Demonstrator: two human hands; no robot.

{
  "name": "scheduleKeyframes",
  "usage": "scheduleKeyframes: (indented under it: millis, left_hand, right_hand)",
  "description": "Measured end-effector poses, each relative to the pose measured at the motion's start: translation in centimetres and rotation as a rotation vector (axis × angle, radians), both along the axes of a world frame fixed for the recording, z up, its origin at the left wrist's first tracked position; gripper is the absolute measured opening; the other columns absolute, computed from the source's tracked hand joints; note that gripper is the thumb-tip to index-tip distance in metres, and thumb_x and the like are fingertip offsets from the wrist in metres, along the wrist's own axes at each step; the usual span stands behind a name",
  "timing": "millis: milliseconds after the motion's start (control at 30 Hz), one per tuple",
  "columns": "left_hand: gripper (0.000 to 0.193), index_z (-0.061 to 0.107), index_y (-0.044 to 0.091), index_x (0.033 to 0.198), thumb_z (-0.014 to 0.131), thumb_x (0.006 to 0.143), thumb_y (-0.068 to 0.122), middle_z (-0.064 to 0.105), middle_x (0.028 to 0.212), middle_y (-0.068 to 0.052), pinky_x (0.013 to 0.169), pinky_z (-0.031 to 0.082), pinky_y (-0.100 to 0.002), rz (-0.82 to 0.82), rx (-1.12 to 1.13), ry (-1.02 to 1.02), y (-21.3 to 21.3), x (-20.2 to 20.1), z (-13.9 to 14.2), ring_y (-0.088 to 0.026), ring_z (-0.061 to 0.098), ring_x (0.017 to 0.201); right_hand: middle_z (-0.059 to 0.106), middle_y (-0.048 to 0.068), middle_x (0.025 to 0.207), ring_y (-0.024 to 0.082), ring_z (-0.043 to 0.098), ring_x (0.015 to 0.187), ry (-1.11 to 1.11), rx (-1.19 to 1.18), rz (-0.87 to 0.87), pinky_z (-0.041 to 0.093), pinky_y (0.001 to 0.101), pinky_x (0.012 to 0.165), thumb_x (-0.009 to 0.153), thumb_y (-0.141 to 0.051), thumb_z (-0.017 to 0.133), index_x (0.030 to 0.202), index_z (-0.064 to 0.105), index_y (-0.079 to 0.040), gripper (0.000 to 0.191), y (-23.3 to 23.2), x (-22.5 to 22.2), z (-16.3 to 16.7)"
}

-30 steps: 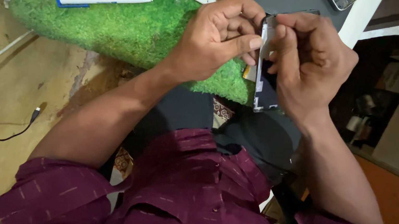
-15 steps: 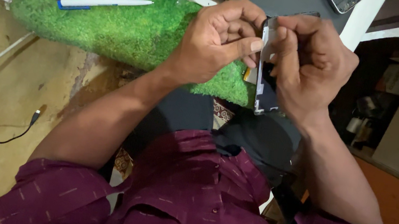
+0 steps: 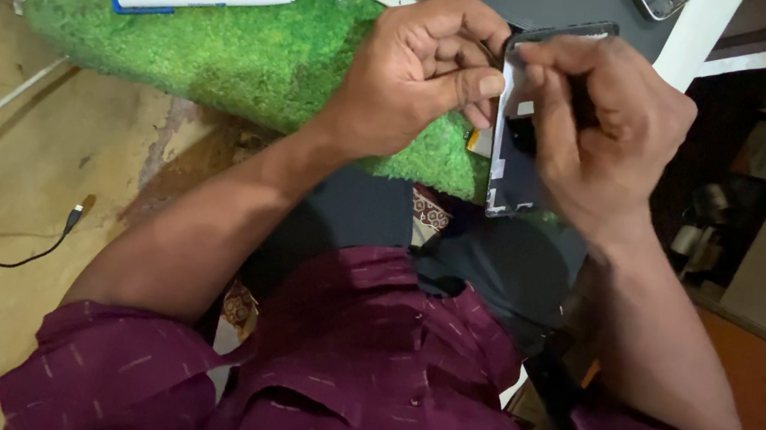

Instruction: The person holds a disassembled phone midframe and works on its back housing, peeling a small liner and pressing a black adhesive layer along the edges by hand. They rotate the phone to reach different sides and press the adhesive down around the frame throughout the clip.

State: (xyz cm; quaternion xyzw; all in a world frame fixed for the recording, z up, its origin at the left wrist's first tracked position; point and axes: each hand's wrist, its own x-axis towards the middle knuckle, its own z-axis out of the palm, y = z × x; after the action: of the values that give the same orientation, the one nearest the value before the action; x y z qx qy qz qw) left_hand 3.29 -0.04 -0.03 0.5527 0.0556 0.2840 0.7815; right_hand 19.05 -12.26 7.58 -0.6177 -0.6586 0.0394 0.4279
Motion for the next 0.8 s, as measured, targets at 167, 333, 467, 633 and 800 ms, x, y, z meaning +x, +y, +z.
scheduleKeyframes:
  millis: [167, 333, 467, 633, 800]
  left_hand:
    - [0.014, 0.063, -0.001, 0.123, 0.068, 0.109, -0.003, 0.070, 0.105, -0.007, 0.077, 0.068, -0.027, 0.010, 0.045, -0.006, 0.0, -0.3, 0.0, -0.012, 0.074, 0.085]
    - [0.015, 0.063, -0.002, 0.122, 0.068, 0.108, -0.002, 0.071, 0.103, -0.007, 0.075, 0.068, -0.026, 0.020, 0.033, -0.010, -0.1, -0.2, -0.1, -0.012, 0.073, 0.083]
    - [0.015, 0.065, -0.001, 0.122, 0.068, 0.108, -0.001, 0.075, 0.105, -0.010, 0.073, 0.067, -0.026, 0.026, -0.003, -0.044, 0.1, -0.1, -0.3, -0.013, 0.075, 0.083]
    - [0.015, 0.065, 0.001, 0.123, 0.070, 0.109, -0.001, 0.075, 0.102, -0.011, 0.073, 0.068, -0.028, 0.070, -0.006, -0.060, 0.1, 0.0, -0.5, -0.014, 0.076, 0.085]
    - [0.019, 0.062, 0.000, 0.124, 0.070, 0.107, 0.001, 0.074, 0.105, -0.008, 0.078, 0.069, -0.030, 0.107, -0.093, -0.007, -0.3, 0.1, -0.6, -0.013, 0.075, 0.089]
  right_hand:
    - [0.070, 0.011, 0.093, 0.013, 0.064, 0.072, 0.023, 0.029, -0.061, 0.047, 0.0248, 0.063, 0.108, 0.011, 0.065, 0.108, 0.070, 0.005, 0.007, 0.0, -0.6, -0.4]
    - [0.068, 0.014, 0.075, 0.015, 0.052, 0.052, -0.047, 0.025, -0.029, 0.035, 0.0297, 0.048, 0.094, 0.014, 0.070, 0.095, 0.072, 0.008, 0.007, 0.6, -0.1, -0.2]
    - [0.070, 0.010, 0.090, 0.015, 0.065, 0.073, -0.105, -0.051, 0.085, 0.048, 0.0257, 0.060, 0.103, 0.011, 0.068, 0.107, 0.072, 0.000, 0.012, -0.1, 0.7, 0.4]
    - [0.074, 0.007, 0.094, 0.016, 0.066, 0.069, -0.114, -0.206, 0.020, 0.049, 0.0290, 0.062, 0.104, 0.003, 0.077, 0.103, 0.072, -0.003, 0.009, -1.5, 0.4, 0.2]
    - [0.073, 0.008, 0.095, 0.018, 0.072, 0.078, -0.154, -0.186, 0.073, 0.054, 0.0284, 0.066, 0.103, 0.003, 0.075, 0.102, 0.069, -0.003, 0.009, -2.3, 0.5, -0.4]
